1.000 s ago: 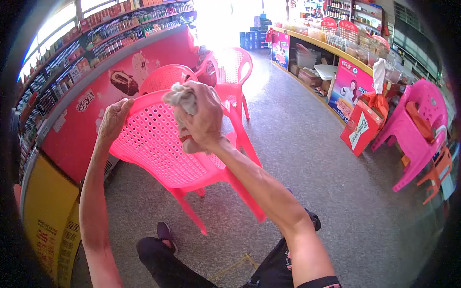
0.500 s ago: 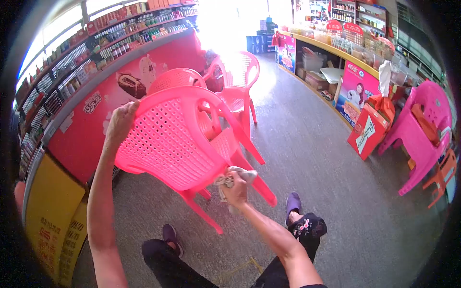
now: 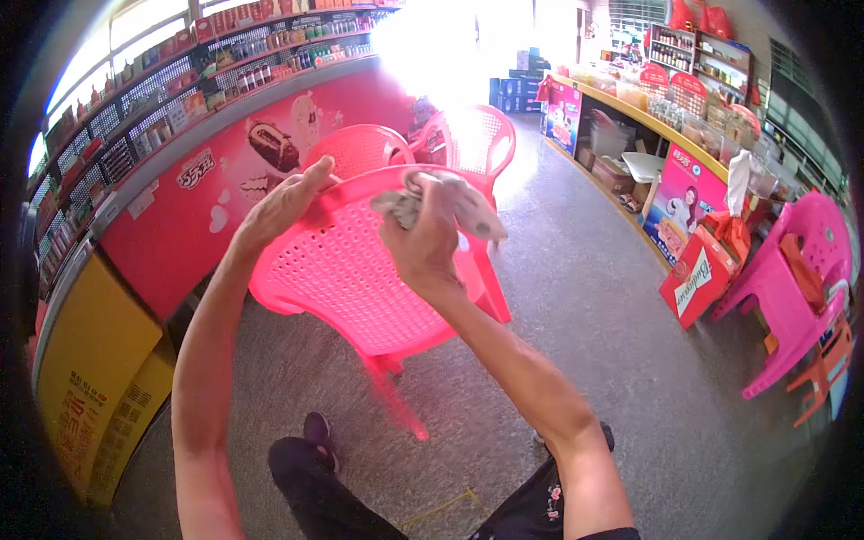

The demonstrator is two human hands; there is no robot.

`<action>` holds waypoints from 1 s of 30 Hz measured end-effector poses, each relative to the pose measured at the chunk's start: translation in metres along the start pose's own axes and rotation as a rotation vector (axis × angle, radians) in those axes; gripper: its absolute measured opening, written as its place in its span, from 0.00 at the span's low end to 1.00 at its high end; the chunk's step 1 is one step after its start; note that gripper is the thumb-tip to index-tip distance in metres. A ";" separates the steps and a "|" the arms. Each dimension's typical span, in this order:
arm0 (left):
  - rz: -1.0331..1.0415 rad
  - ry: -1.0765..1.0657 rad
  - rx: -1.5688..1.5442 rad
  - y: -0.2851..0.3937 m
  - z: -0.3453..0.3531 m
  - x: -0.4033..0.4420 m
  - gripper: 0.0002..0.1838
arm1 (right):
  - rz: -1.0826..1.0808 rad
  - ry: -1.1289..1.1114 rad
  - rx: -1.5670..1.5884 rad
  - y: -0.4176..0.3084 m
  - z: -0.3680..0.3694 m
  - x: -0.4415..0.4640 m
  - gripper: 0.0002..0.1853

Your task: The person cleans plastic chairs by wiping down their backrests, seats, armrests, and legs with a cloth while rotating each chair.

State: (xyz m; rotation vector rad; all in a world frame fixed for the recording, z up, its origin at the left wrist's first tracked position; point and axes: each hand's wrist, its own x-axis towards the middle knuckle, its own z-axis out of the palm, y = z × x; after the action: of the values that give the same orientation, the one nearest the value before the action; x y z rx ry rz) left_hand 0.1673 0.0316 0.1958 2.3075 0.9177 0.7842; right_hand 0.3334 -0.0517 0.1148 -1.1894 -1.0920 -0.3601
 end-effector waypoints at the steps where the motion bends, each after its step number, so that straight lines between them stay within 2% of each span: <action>1: 0.019 0.007 -0.100 0.003 0.003 -0.002 0.45 | -0.151 0.043 0.035 -0.009 0.009 0.001 0.18; 2: 0.092 -0.005 0.048 0.006 -0.001 -0.006 0.46 | -0.098 -0.001 0.067 -0.020 0.013 0.006 0.18; 3: 0.090 -0.002 0.042 0.001 -0.002 -0.005 0.46 | -0.101 -0.007 0.065 -0.021 0.021 0.006 0.18; 5: 0.063 0.045 -0.112 -0.019 -0.004 0.003 0.47 | -0.211 -0.025 -0.035 -0.023 0.033 0.005 0.19; 6: 0.032 -0.008 -0.206 -0.034 -0.006 0.011 0.46 | -0.323 -0.011 -0.017 -0.026 0.038 -0.001 0.20; 7: 0.025 -0.013 -0.207 -0.026 -0.007 0.006 0.46 | -0.315 -0.015 -0.018 -0.033 0.042 -0.007 0.20; 9: -0.027 -0.035 -0.426 0.000 -0.008 -0.010 0.47 | -0.388 -0.078 -0.038 -0.050 0.049 -0.019 0.17; 10: -0.093 -0.233 -0.534 -0.025 -0.019 0.002 0.46 | -0.376 -0.084 -0.045 -0.050 0.053 -0.023 0.17; 12: -0.136 -0.212 -0.588 -0.031 -0.028 -0.003 0.45 | -0.424 -0.256 -0.048 -0.049 0.058 -0.029 0.18; 13: -0.171 -0.178 -0.637 -0.024 -0.032 -0.006 0.47 | -0.417 -0.258 -0.060 -0.051 0.060 -0.034 0.18; 14: -0.181 -0.055 -0.501 -0.002 -0.032 -0.021 0.42 | -0.504 -0.281 -0.067 -0.055 0.060 -0.042 0.17; 15: -0.182 -0.065 -0.507 -0.007 -0.030 -0.017 0.42 | -0.590 -0.306 -0.072 -0.058 0.061 -0.052 0.17; 17: 0.124 -0.096 -0.183 -0.019 -0.031 -0.005 0.35 | -0.631 -0.367 -0.008 -0.051 0.076 -0.081 0.16; 18: 0.027 -0.122 -0.030 -0.020 -0.028 0.003 0.24 | -0.678 -0.423 0.070 -0.042 0.081 -0.098 0.15; 19: 0.022 -0.127 -0.029 -0.025 -0.026 0.007 0.24 | -0.670 -0.424 0.071 -0.029 0.079 -0.115 0.15; 21: -0.027 -0.040 0.009 -0.046 -0.025 0.012 0.17 | -0.632 -0.516 0.110 0.003 0.073 -0.151 0.13; 22: -0.033 -0.061 -0.075 -0.051 -0.030 0.013 0.12 | -0.612 -0.539 0.097 0.025 0.070 -0.169 0.13; 23: -0.038 -0.060 -0.071 -0.051 -0.032 0.012 0.12 | -0.591 -0.564 0.083 0.047 0.063 -0.184 0.12; 25: -0.073 -0.116 -0.166 -0.049 -0.035 0.006 0.11 | -0.238 -0.713 0.280 0.066 0.047 -0.208 0.12; 26: -0.075 -0.119 -0.168 -0.046 -0.033 0.003 0.11 | -0.234 -0.715 0.279 0.073 0.038 -0.214 0.12; 28: -0.062 -0.148 -0.296 -0.036 -0.027 -0.003 0.10 | -0.402 -0.640 0.070 0.083 0.022 -0.218 0.16; 29: -0.059 -0.149 -0.295 -0.030 -0.023 -0.009 0.10 | -0.402 -0.637 0.069 0.085 0.010 -0.221 0.16; 30: -0.079 -0.151 -0.303 -0.023 -0.019 -0.015 0.10 | -0.285 -0.700 0.068 0.085 -0.003 -0.224 0.15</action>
State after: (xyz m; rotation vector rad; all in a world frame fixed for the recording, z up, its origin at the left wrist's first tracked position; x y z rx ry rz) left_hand 0.1354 0.0405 0.1892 2.0233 0.7602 0.6557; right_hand 0.2903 -0.0875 -0.1183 -1.1242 -1.8762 -0.1138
